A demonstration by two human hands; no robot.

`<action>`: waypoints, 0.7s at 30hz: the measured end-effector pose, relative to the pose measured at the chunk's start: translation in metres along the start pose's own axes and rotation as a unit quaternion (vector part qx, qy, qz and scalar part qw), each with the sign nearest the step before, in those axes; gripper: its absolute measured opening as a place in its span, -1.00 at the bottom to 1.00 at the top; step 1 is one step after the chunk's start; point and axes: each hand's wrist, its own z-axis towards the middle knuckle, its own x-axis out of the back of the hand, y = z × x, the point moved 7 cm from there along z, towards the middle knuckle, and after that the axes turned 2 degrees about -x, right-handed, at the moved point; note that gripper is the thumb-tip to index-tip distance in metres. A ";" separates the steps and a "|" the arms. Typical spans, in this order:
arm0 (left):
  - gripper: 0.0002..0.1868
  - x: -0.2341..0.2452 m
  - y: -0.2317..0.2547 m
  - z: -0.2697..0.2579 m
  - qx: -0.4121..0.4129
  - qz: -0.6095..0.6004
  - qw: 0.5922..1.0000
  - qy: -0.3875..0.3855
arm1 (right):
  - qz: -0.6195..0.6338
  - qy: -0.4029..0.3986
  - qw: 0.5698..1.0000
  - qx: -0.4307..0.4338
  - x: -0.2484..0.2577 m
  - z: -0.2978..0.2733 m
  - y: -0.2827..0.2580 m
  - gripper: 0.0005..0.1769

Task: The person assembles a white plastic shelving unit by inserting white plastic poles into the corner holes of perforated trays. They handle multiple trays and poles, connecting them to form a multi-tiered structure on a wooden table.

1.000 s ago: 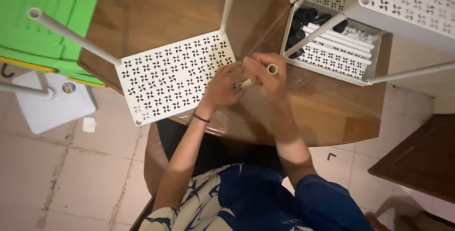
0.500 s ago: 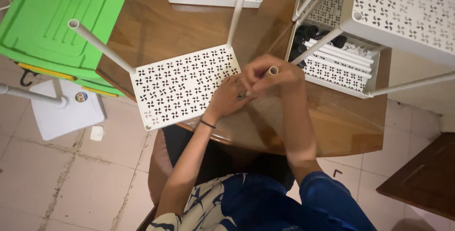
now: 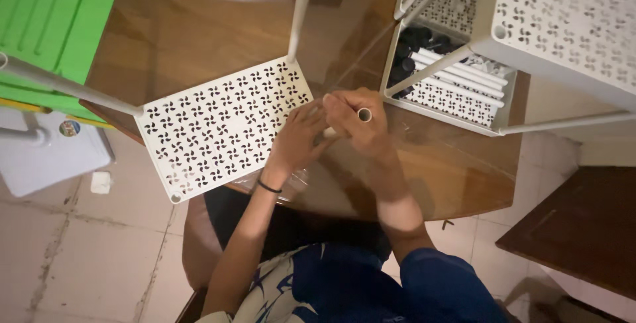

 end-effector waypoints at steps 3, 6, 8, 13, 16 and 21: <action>-0.51 -0.001 -0.003 0.002 0.012 0.004 1.000 -0.007 | -0.013 0.064 0.997 0.047 -0.006 0.000 -0.006 -0.55; -0.56 -0.003 -0.005 -0.001 0.022 0.011 1.000 0.002 | 0.020 0.186 0.980 0.073 -0.006 -0.006 -0.004 -0.54; -0.57 -0.003 -0.005 -0.002 0.017 0.008 1.000 0.017 | 0.004 0.223 0.970 0.100 -0.010 -0.007 -0.004 -0.54; -0.50 0.000 -0.009 -0.003 0.032 -0.021 0.999 0.039 | 0.015 0.238 0.966 0.096 -0.009 -0.002 -0.006 -0.55; -0.53 -0.008 -0.016 -0.004 0.045 -0.019 0.998 0.025 | -0.012 0.210 0.972 0.102 -0.004 0.000 -0.013 -0.58; -0.43 -0.015 -0.020 -0.008 0.045 0.014 0.999 0.014 | -0.060 0.130 0.986 0.089 -0.003 -0.014 -0.018 -0.77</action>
